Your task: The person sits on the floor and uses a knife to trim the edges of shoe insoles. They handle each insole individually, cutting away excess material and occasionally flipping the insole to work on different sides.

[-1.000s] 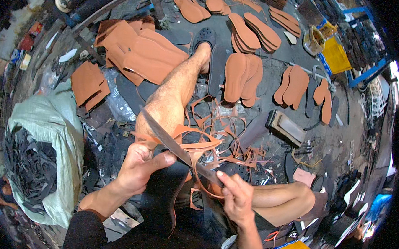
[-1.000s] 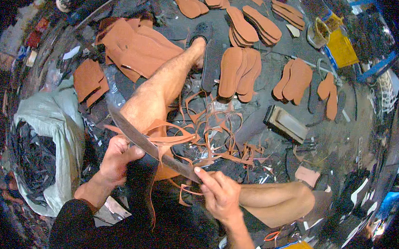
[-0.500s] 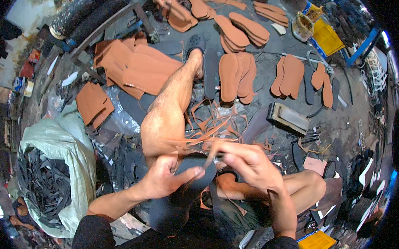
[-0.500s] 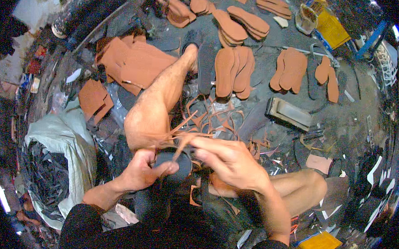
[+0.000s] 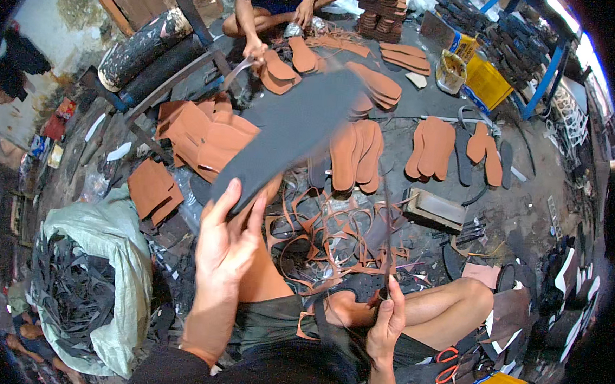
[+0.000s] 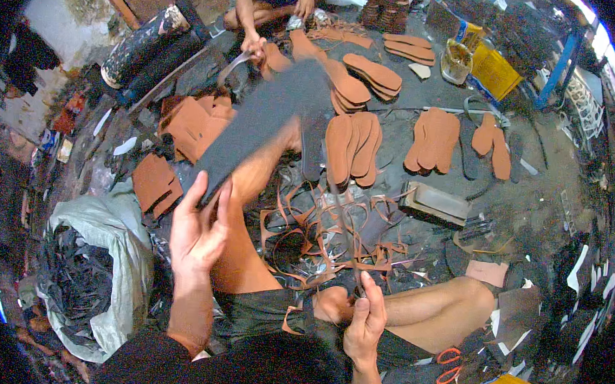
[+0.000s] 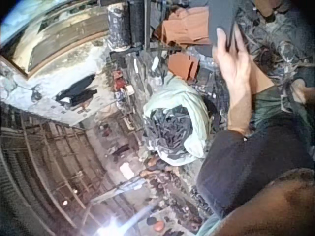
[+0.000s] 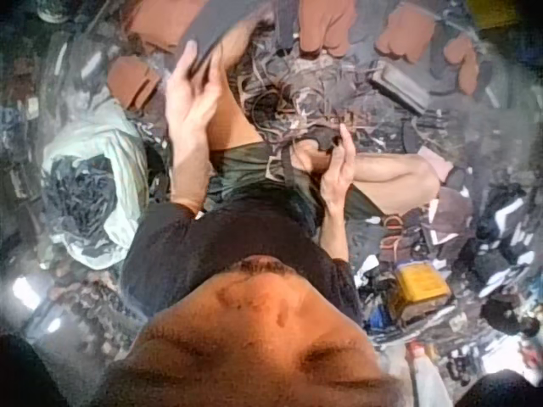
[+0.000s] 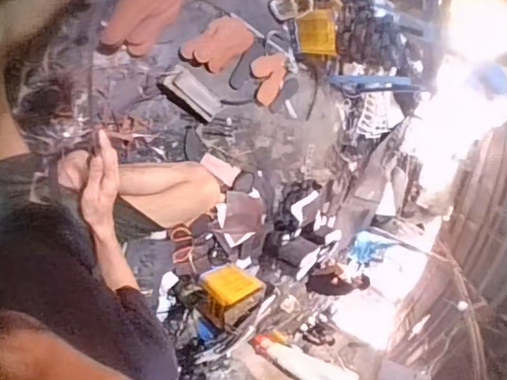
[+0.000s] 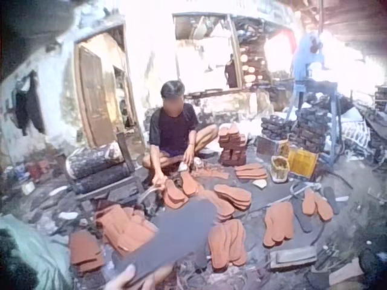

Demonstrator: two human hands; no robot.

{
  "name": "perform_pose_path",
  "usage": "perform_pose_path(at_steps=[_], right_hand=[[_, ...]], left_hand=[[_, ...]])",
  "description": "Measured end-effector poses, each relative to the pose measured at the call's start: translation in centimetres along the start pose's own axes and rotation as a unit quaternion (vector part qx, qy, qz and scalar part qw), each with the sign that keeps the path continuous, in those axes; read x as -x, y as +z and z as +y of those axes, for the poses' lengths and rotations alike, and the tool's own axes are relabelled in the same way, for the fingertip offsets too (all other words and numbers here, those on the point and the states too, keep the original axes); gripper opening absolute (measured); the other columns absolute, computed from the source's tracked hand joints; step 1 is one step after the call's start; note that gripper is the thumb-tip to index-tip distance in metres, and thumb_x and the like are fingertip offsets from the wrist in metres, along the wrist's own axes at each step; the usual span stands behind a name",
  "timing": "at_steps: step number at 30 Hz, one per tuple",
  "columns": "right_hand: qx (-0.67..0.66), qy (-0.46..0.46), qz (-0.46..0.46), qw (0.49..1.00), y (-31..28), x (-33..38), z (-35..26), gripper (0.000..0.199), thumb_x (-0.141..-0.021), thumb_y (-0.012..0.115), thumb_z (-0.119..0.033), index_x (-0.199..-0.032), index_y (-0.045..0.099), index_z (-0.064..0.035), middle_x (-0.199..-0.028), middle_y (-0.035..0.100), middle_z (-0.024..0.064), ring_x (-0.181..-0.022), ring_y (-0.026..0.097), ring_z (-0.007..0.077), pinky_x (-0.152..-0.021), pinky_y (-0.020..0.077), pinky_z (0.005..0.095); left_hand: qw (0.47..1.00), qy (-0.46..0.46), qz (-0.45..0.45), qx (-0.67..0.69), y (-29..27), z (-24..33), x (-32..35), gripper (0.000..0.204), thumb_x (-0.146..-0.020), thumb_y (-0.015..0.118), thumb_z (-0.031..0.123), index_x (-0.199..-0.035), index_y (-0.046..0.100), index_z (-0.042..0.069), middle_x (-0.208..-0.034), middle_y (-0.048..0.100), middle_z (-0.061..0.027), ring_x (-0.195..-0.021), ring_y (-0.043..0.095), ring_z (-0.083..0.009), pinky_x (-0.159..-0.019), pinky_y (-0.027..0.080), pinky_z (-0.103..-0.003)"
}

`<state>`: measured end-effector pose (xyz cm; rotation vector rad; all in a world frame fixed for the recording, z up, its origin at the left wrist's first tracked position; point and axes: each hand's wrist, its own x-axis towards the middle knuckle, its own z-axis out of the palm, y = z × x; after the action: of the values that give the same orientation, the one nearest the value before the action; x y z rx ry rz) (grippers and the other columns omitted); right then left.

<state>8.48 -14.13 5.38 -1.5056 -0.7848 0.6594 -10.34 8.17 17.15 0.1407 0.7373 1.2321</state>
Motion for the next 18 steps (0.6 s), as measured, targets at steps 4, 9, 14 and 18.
perform_pose_path(at_steps=[4,9,14,18], right_hand=[[-0.105,0.058,0.108,0.987,0.2,-0.1,-2.0,0.04,-0.104,0.044,-0.027,-0.134,0.052,-0.0017,-0.095,0.057,0.0058,-0.077,0.05,0.009,-0.067,0.0445,0.0235],[0.172,-0.138,0.015,0.975,-1.8,0.0,-1.1,0.036,-0.094,0.054,-0.007,-0.13,0.056,-0.0051,-0.087,0.057,0.0155,-0.076,0.057,0.0271,-0.067,0.0469,0.0379],[0.23,-0.166,0.013,0.959,-2.8,1.8,-0.5,0.037,-0.089,0.061,-0.006,-0.126,0.06,-0.0102,-0.084,0.059,0.0126,-0.071,0.058,0.0273,-0.063,0.0468,0.0374],[0.225,-0.149,-0.01,0.963,-3.2,2.5,-0.8,0.038,-0.084,0.064,-0.005,-0.121,0.064,-0.0102,-0.081,0.058,0.011,-0.07,0.057,0.0267,-0.061,0.0458,0.0369]], left_hand=[[0.995,0.003,-0.086,0.051,3.7,-4.0,-0.6,0.029,-0.091,0.066,0.009,-0.117,0.057,0.002,-0.111,0.064,-0.0094,-0.102,0.065,-0.0205,-0.088,0.057,-0.034],[0.99,-0.02,-0.112,-0.082,4.4,-6.9,1.3,0.027,-0.09,0.067,0.011,-0.114,0.057,0.001,-0.107,0.065,-0.0078,-0.097,0.066,-0.0176,-0.085,0.058,-0.035],[0.99,-0.046,-0.106,-0.083,4.6,-7.1,2.4,0.024,-0.092,0.064,0.012,-0.113,0.057,0.004,-0.105,0.065,-0.0069,-0.094,0.066,-0.0179,-0.084,0.057,-0.035],[0.988,-0.072,-0.098,-0.093,2.7,-7.1,2.4,0.027,-0.092,0.063,0.016,-0.117,0.056,0.009,-0.103,0.066,-0.0051,-0.093,0.067,-0.0184,-0.084,0.057,-0.037]])
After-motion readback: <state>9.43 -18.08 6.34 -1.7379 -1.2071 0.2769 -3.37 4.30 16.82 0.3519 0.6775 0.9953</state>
